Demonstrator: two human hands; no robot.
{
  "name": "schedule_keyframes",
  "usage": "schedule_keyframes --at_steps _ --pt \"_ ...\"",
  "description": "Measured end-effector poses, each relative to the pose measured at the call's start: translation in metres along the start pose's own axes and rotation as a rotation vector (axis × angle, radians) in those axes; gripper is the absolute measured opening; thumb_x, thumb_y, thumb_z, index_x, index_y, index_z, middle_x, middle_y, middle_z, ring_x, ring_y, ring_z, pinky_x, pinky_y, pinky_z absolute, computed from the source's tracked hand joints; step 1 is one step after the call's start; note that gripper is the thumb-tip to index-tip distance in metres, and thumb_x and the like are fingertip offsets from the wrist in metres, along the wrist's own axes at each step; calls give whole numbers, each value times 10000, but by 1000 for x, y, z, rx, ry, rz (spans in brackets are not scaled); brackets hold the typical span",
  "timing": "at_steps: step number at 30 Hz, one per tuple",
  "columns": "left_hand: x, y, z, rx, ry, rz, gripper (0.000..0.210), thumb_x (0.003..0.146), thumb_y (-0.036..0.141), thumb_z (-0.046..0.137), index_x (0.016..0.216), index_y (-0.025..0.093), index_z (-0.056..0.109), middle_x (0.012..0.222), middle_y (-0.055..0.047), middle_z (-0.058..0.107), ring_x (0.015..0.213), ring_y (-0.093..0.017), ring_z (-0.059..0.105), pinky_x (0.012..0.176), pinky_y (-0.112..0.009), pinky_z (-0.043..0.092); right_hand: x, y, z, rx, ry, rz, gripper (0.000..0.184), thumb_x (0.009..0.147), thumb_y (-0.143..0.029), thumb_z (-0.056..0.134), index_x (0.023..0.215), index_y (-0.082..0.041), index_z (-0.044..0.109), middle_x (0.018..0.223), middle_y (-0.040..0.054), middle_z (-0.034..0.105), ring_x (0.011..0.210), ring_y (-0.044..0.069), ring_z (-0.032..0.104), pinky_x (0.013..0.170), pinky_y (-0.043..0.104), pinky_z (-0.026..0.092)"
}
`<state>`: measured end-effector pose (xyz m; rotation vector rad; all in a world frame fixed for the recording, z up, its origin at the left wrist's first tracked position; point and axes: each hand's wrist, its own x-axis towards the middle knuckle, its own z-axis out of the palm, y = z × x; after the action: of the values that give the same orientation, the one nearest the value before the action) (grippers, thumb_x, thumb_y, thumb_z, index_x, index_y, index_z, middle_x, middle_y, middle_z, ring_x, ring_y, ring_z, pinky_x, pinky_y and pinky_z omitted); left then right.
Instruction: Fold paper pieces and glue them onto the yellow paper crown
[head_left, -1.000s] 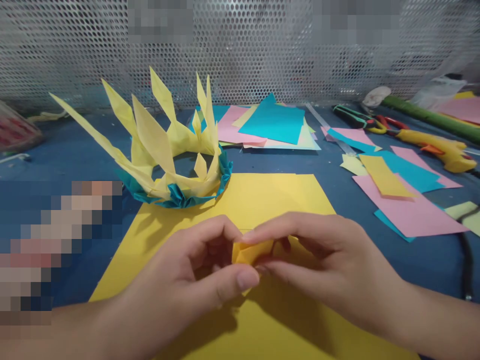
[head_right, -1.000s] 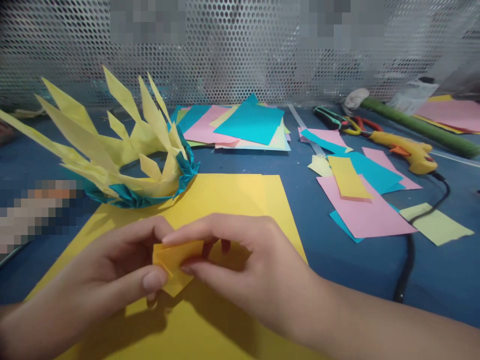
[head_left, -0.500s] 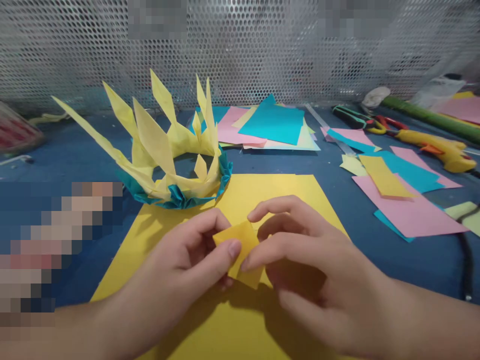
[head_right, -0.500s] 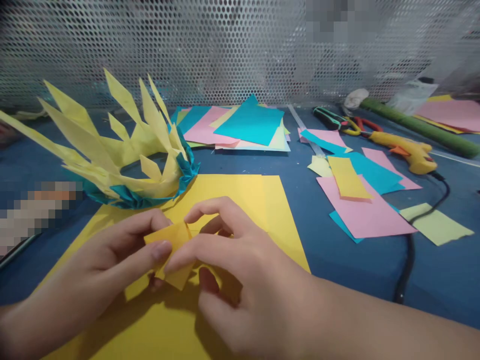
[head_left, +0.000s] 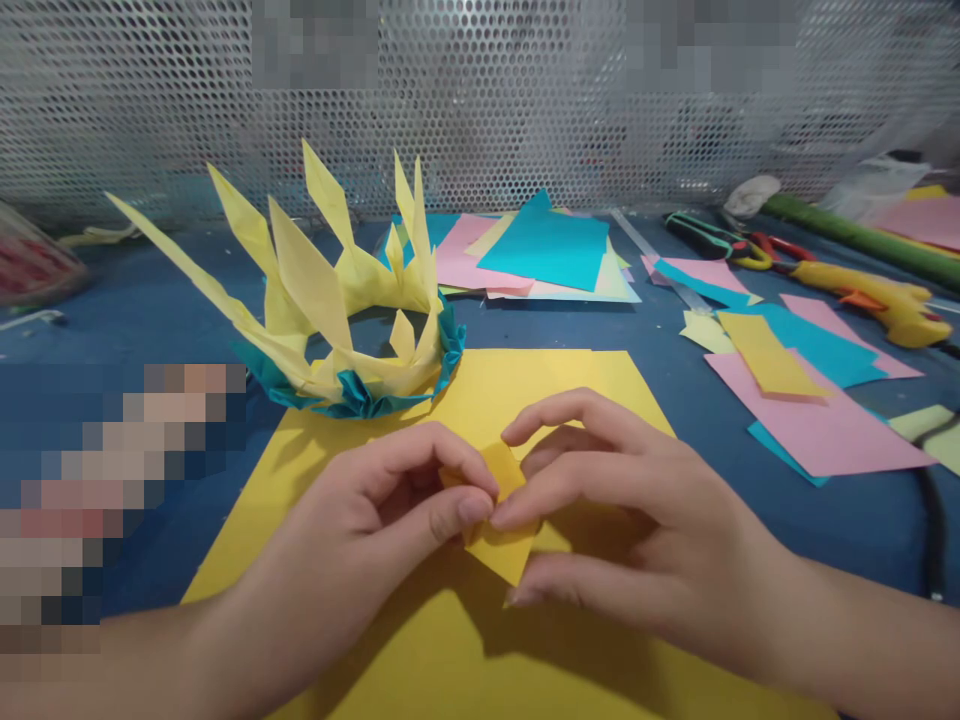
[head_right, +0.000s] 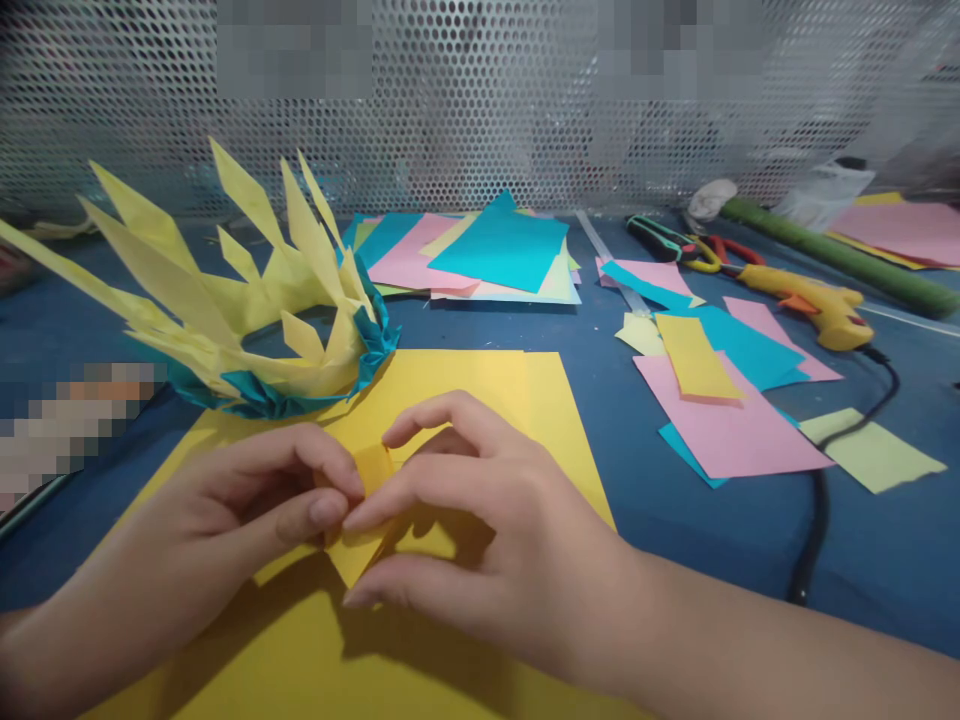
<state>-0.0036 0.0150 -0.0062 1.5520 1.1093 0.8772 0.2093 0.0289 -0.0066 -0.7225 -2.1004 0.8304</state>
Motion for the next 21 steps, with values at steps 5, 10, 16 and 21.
schedule_keyframes --at_steps 5,10,16,21 --pt "-1 -1 -2 -16 -6 -22 105 850 205 709 765 260 737 648 82 670 580 -58 571 549 -82 441 -2 2 -1 -3 16 6 122 722 -164 880 818 -141 809 1006 74 641 894 117 694 813 141 555" --pt "1 2 1 -10 -5 -22 156 839 157 691 756 269 759 648 90 704 573 -43 601 545 -56 447 -2 1 -1 6 23 -37 36 812 -176 813 820 -141 804 987 78 655 927 122 677 814 142 553" --pt "0 4 2 10 -19 -47 199 827 149 693 803 304 815 713 67 784 645 -73 692 594 -63 506 -1 -1 -1 -73 5 30 77 883 -186 745 806 -182 738 759 9 731 1148 153 576 922 154 502" --pt "1 3 5 -162 -30 -142 219 793 127 736 880 303 832 737 43 795 653 -78 701 595 -65 520 -1 -3 2 -45 21 123 127 887 -165 711 760 -164 702 838 34 726 965 126 659 777 137 516"
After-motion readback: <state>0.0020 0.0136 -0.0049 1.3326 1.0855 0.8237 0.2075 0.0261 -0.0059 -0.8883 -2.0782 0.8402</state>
